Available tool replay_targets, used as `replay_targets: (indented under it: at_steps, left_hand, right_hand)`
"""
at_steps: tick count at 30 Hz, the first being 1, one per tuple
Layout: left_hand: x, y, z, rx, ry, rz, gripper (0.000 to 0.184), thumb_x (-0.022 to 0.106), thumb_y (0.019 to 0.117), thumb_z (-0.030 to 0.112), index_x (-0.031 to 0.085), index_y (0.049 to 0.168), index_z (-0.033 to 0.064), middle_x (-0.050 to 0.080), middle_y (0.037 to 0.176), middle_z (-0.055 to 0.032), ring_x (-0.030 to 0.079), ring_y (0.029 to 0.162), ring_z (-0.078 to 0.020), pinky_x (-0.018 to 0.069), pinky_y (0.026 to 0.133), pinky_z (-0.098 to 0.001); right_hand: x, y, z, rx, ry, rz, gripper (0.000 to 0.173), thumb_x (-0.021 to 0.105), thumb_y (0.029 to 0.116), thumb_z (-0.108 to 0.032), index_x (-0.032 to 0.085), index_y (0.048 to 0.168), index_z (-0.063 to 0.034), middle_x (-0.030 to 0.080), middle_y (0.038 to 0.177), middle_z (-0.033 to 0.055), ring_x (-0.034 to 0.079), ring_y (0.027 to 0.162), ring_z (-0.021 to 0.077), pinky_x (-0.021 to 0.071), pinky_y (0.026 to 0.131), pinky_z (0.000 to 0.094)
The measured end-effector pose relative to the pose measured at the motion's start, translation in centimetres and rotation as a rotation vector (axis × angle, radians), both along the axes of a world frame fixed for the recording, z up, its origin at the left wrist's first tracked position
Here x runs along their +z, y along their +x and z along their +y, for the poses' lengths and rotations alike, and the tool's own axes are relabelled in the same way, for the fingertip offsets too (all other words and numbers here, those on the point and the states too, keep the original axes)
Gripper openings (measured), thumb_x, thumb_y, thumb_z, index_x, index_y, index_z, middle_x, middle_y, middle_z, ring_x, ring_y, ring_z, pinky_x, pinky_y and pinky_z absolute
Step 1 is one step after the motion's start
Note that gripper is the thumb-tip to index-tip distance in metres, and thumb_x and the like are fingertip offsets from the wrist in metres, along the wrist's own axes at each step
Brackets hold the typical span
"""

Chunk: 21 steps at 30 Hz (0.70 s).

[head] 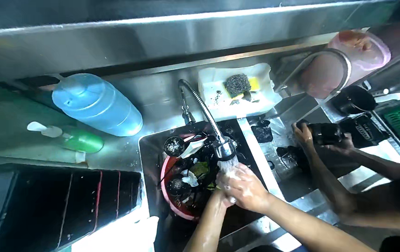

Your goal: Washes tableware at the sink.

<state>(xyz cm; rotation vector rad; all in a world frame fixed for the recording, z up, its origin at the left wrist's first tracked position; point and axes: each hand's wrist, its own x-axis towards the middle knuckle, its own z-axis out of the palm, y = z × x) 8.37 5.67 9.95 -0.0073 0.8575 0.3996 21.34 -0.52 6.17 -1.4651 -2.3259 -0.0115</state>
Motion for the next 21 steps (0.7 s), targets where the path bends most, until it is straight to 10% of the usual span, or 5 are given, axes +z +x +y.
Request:
replay_targets:
  at_steps: [4, 10, 15, 17, 21]
  left_hand:
    - [-1.8, -1.3, 1.7, 0.034, 0.047, 0.039, 0.044, 0.019, 0.1123, 0.022, 0.056, 0.091, 0.01, 0.061, 0.069, -0.0011, 0.06, 0.062, -0.0089, 0.0541, 0.062, -0.026]
    - [-6.7, -2.6, 2.3, -0.343, 0.452, 0.063, 0.009, 0.05, 0.1018, 0.008, 0.058, 0.106, 0.0084, 0.059, 0.071, -0.0012, 0.051, 0.052, -0.0069, 0.0426, 0.046, -0.0212]
    - [-5.3, -2.5, 0.9, -0.242, 0.409, -0.04, 0.034, 0.029, 0.1113, 0.02, 0.059, 0.119, 0.0047, 0.069, 0.094, -0.0057, 0.067, 0.086, -0.0133, 0.0588, 0.08, -0.0328]
    - [-5.0, -1.7, 0.1, -0.084, 0.297, -0.146, 0.041, 0.024, 0.1111, 0.019, 0.063, 0.104, 0.0074, 0.07, 0.083, -0.0023, 0.068, 0.078, -0.0098, 0.0589, 0.075, -0.0278]
    - [-6.6, -0.3, -1.7, -0.03, 0.49, 0.202, 0.025, 0.043, 0.1075, 0.009, 0.059, 0.124, -0.0019, 0.068, 0.104, -0.0095, 0.066, 0.097, -0.013, 0.0563, 0.089, -0.0313]
  right_hand:
    - [2.6, -2.4, 2.8, -0.03, -0.034, 0.033, 0.013, 0.067, 0.0899, -0.016, 0.076, 0.099, -0.0184, 0.076, 0.096, 0.0007, 0.072, 0.099, 0.0223, 0.0579, 0.09, 0.0498]
    - [6.1, 0.0, 7.4, -0.242, -0.643, 0.468, 0.022, 0.072, 0.0885, -0.013, 0.074, 0.11, -0.0091, 0.074, 0.101, 0.0103, 0.07, 0.097, 0.0238, 0.0571, 0.088, 0.0517]
    - [3.0, 2.7, 7.2, -0.506, -1.194, 1.148, 0.028, 0.055, 0.1012, -0.016, 0.058, 0.128, -0.0094, 0.066, 0.098, 0.0025, 0.063, 0.085, 0.0087, 0.0553, 0.076, 0.0308]
    - [1.4, 1.8, 5.5, -0.66, -1.186, 1.555, 0.028, 0.04, 0.109, -0.024, 0.059, 0.125, -0.0118, 0.067, 0.097, 0.0024, 0.065, 0.085, 0.0104, 0.056, 0.075, 0.0314]
    - [-0.8, -0.1, 3.4, -0.723, -0.955, 2.156, 0.045, 0.028, 0.1098, -0.036, 0.064, 0.118, -0.0097, 0.072, 0.097, 0.0108, 0.071, 0.089, 0.0209, 0.0603, 0.078, 0.0416]
